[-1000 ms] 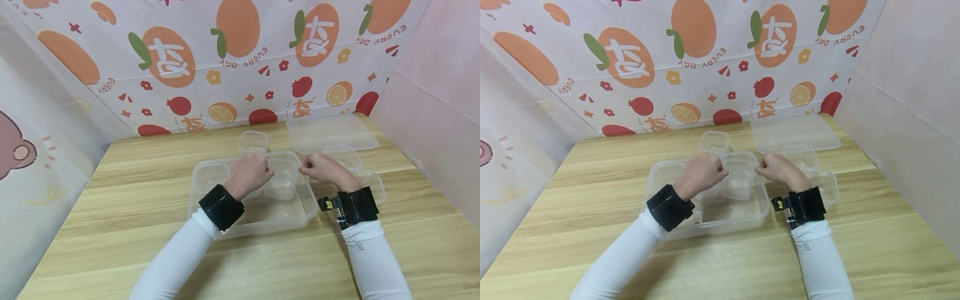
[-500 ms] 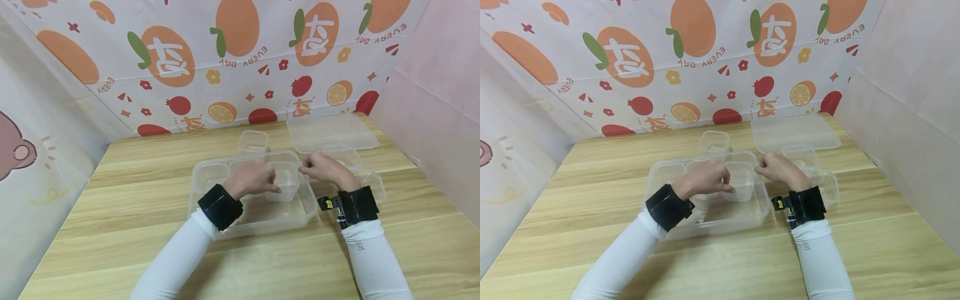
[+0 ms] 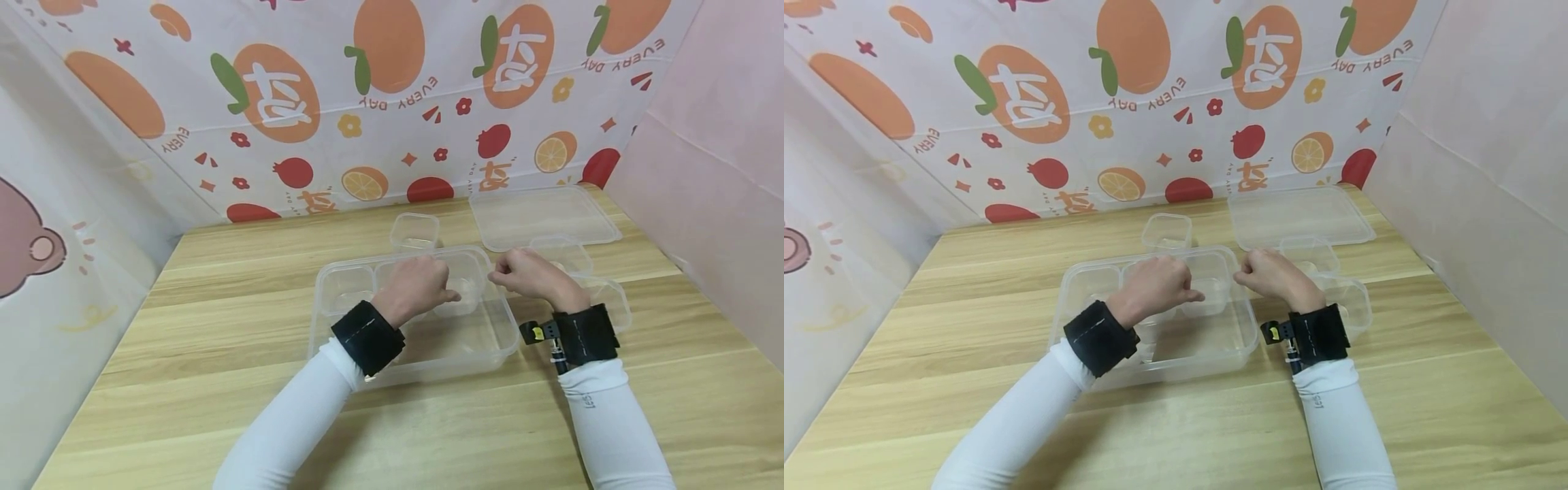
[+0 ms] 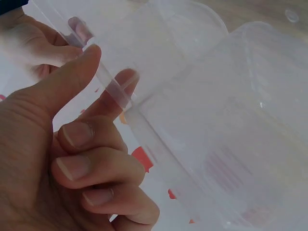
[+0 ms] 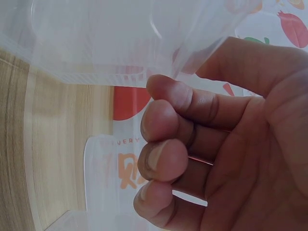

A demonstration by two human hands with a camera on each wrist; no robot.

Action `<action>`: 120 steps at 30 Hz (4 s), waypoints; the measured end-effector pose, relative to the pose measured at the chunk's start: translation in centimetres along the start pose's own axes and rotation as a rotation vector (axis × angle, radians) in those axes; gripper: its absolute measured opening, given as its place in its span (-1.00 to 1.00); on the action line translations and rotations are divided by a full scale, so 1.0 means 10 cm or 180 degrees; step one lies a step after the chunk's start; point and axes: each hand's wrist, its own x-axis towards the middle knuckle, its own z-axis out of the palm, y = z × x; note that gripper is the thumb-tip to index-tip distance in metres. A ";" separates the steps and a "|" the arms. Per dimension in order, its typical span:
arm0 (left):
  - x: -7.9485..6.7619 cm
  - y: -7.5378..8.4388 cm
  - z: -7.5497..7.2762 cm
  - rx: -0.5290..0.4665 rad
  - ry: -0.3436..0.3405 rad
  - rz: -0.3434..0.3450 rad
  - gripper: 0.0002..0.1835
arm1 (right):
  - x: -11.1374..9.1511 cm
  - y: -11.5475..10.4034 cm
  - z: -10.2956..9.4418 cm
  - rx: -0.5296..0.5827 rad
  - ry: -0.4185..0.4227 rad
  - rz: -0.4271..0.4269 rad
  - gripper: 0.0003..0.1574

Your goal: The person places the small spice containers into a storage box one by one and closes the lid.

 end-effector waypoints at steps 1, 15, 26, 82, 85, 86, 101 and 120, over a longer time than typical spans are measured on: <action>0.00 0.00 0.00 0.0003 0.0015 -0.0006 -0.56 | 0.00 0.00 0.00 0.0000 -0.0006 0.0009 -0.62; 0.00 0.00 -0.02 -0.0101 0.0004 -0.0029 -0.55 | 0.01 0.00 -0.01 0.0023 -0.0029 0.0035 -0.66; -0.03 0.00 -0.05 -0.0394 0.0124 -0.0003 -0.55 | 0.00 -0.02 -0.01 0.0033 -0.0013 0.0005 -0.64; -1.07 -1.26 -0.62 -0.1405 0.0423 -0.1069 -0.58 | -0.01 -0.02 0.00 0.0130 -0.0052 0.0035 -0.64; -1.14 -1.32 -0.61 -0.1440 0.0312 -0.1164 -0.58 | -0.01 -0.02 0.00 0.0123 -0.0046 0.0016 -0.64; -1.16 -1.33 -0.60 -0.1448 0.0286 -0.1193 -0.59 | -0.01 -0.01 0.00 0.0114 -0.0042 0.0020 -0.64; -1.19 -1.49 -0.45 -0.1798 -0.0548 -0.1410 -0.58 | -0.01 0.00 0.00 0.0111 -0.0055 0.0063 -0.65; -1.18 -1.45 -0.37 -0.1972 -0.0772 -0.1232 -0.66 | -0.02 -0.01 0.00 0.0251 -0.0114 0.0101 -0.67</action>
